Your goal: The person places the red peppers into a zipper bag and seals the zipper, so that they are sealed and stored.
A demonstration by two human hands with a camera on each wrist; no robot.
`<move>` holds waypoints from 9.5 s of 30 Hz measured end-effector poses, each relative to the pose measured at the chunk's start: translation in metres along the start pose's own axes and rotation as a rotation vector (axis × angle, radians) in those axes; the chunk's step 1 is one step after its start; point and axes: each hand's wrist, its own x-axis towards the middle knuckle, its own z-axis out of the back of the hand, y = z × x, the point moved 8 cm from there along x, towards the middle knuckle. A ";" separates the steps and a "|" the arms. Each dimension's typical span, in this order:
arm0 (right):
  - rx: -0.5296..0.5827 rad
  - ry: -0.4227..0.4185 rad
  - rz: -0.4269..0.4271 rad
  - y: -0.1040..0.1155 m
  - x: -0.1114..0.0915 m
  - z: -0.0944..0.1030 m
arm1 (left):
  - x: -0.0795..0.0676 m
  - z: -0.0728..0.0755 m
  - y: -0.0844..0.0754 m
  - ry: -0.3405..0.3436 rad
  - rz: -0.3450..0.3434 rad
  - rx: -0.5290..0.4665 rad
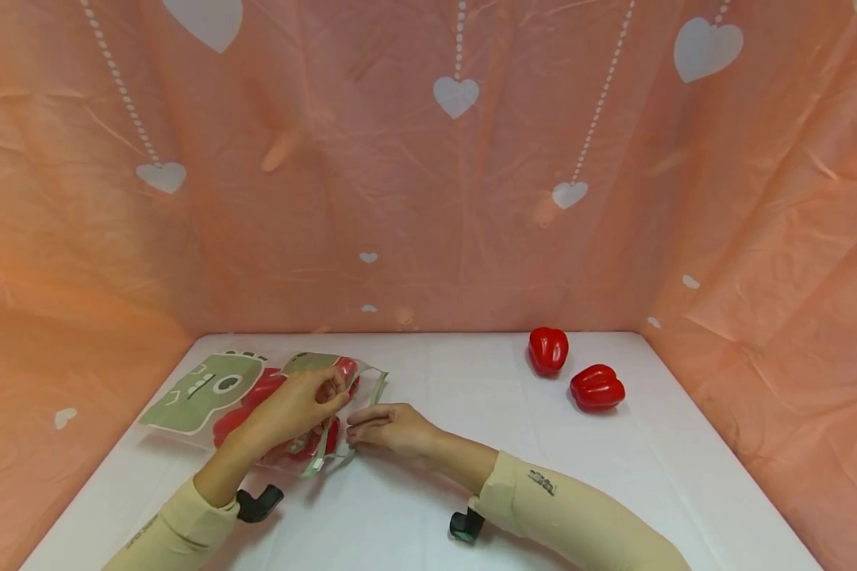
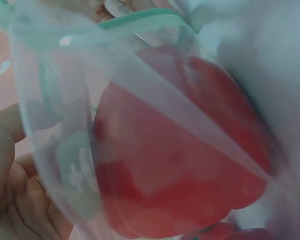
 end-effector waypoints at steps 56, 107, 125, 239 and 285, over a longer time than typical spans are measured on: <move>-0.852 -0.451 0.208 0.052 -0.146 0.212 | -0.003 -0.001 0.006 -0.025 0.057 0.068; -1.044 -0.450 -0.059 0.035 -0.207 0.305 | -0.004 0.000 0.004 -0.034 0.031 0.032; -1.015 -0.437 -0.006 0.035 -0.204 0.296 | -0.004 0.000 0.008 -0.031 0.048 0.042; -0.327 -0.171 0.009 0.007 -0.009 0.027 | 0.001 -0.005 0.002 0.003 0.056 0.001; -0.164 -0.225 0.041 0.003 -0.001 0.014 | 0.006 -0.001 -0.009 -0.043 -0.077 0.040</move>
